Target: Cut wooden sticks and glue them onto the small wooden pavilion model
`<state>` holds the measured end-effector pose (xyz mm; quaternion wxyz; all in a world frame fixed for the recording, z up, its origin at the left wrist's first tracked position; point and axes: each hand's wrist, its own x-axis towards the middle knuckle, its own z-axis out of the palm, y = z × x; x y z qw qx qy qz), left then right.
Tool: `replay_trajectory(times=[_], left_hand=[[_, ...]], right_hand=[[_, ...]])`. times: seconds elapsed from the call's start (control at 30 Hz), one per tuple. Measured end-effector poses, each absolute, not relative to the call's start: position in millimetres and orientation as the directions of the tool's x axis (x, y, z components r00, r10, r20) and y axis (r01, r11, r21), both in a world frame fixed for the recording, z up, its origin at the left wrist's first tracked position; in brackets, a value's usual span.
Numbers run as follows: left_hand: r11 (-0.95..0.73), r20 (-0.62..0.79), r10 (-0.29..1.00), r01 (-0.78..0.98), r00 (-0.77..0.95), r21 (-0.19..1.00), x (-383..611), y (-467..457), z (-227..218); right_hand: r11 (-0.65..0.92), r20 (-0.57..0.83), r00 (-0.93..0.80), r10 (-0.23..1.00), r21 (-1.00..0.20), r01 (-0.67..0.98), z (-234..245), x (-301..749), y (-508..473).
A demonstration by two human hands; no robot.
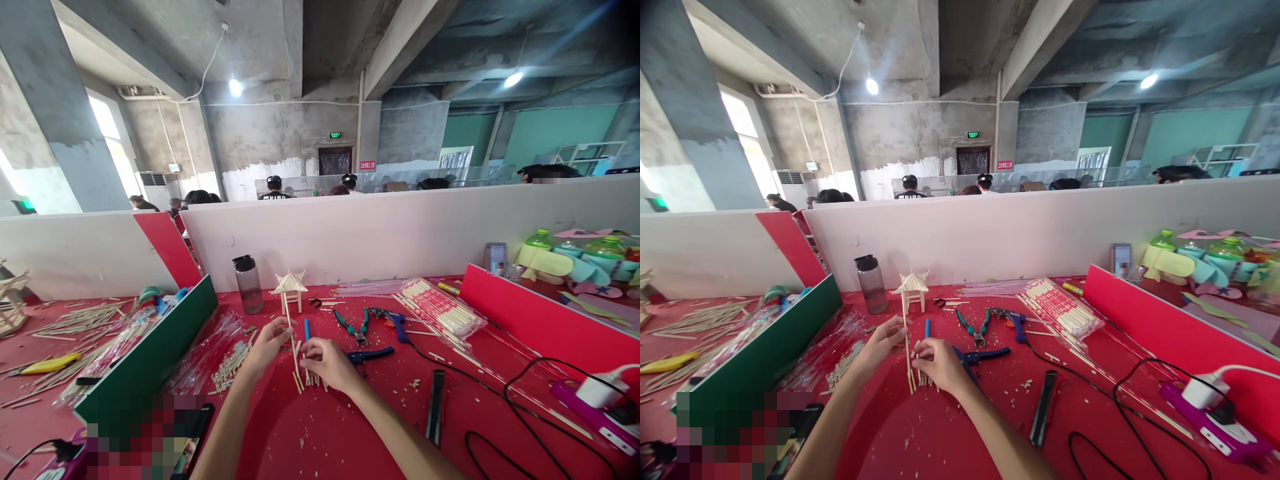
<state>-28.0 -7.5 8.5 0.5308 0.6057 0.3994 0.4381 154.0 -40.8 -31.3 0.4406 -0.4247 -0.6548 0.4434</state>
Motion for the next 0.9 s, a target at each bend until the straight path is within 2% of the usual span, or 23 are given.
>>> replay_trajectory(times=[0.1, 0.2, 0.63, 0.8, 0.9], left_hand=[[-0.14, 0.128, 0.944, 0.017, 0.305, 0.99, -24.8, -7.7, 6.6], [-0.158, 0.141, 0.937, 0.026, 0.32, 0.987, -19.7, -9.4, 7.0], [-0.235, 0.219, 0.939, 0.032, 0.265, 0.971, -5.6, -10.0, 6.0], [-0.241, 0.218, 0.941, 0.059, 0.26, 0.969, -5.2, -8.9, 5.3], [-0.275, 0.244, 0.927, 0.073, 0.285, 0.959, -4.7, -10.4, 4.7]], right_hand=[[0.109, 0.108, -0.274, 0.956, -0.994, -0.012, -34.7, 151.7, -38.0], [0.034, 0.059, -0.277, 0.959, -0.995, -0.092, -36.1, 151.2, -36.5], [0.049, 0.073, -0.294, 0.953, -0.995, -0.089, -31.0, 159.8, -35.7], [0.052, 0.073, -0.267, 0.961, -0.995, -0.086, -24.0, 160.1, -38.3], [0.034, 0.064, -0.227, 0.972, -0.99, -0.137, -18.8, 163.2, -37.5]])
